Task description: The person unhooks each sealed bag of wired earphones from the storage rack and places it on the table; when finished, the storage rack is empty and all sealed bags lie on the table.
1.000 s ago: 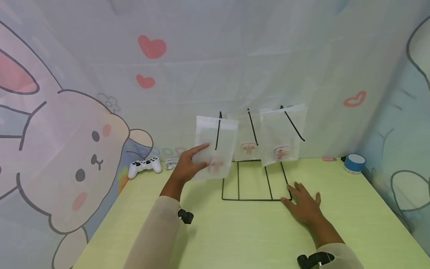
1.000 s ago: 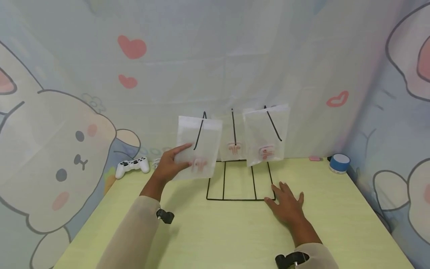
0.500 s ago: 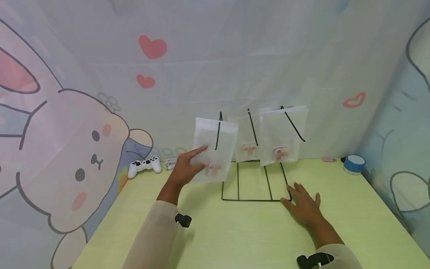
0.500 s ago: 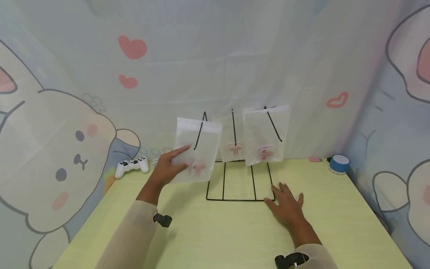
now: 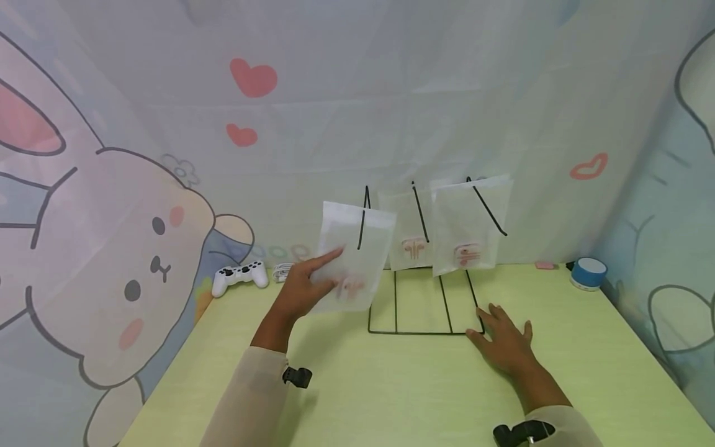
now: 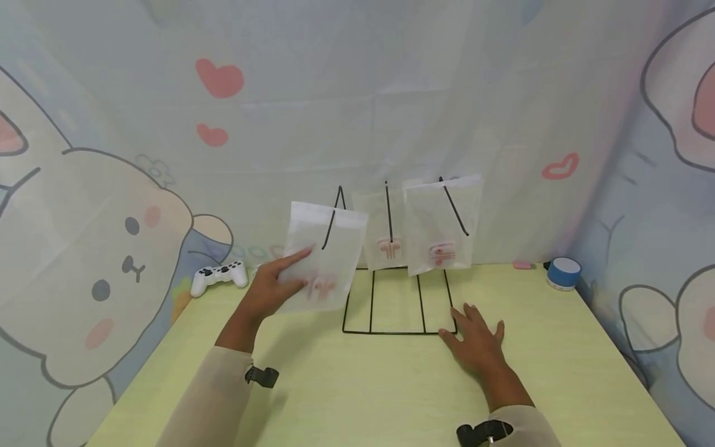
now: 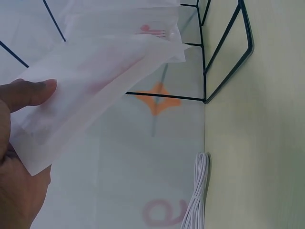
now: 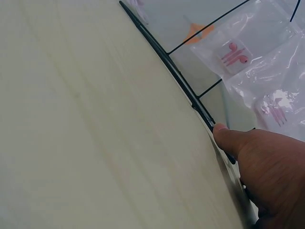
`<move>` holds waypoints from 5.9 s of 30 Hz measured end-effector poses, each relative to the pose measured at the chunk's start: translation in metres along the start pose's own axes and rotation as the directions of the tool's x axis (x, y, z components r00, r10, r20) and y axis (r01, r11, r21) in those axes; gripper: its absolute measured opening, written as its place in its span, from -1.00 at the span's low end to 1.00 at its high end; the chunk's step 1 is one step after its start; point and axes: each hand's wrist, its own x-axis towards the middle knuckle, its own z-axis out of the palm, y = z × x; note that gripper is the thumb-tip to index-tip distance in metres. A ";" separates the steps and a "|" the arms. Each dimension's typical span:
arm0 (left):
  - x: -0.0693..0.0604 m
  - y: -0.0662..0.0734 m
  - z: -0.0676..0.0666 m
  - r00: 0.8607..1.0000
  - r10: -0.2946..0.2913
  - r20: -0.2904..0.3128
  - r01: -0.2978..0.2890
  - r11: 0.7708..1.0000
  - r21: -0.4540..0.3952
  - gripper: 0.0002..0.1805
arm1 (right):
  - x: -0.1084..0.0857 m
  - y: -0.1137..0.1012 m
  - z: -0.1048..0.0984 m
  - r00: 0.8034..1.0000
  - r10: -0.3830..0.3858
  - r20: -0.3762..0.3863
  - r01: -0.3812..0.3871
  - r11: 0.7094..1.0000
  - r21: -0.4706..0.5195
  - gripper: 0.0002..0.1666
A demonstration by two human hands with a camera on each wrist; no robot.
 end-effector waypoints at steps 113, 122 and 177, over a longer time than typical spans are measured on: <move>-0.084 -0.028 0.001 0.998 -0.058 0.022 0.060 0.989 -0.133 -0.25 | -0.002 0.000 0.000 1.000 0.002 -0.020 -0.001 1.000 0.030 -0.07; -0.069 -0.051 -0.008 0.929 -0.365 0.062 0.365 0.877 -0.313 -0.13 | -0.002 0.000 0.000 1.000 0.001 -0.022 0.000 1.000 0.028 -0.08; -0.049 -0.111 0.005 0.837 -0.527 0.150 0.545 0.829 -0.125 -0.15 | -0.001 -0.003 -0.004 1.000 -0.002 -0.004 0.002 1.000 0.024 -0.07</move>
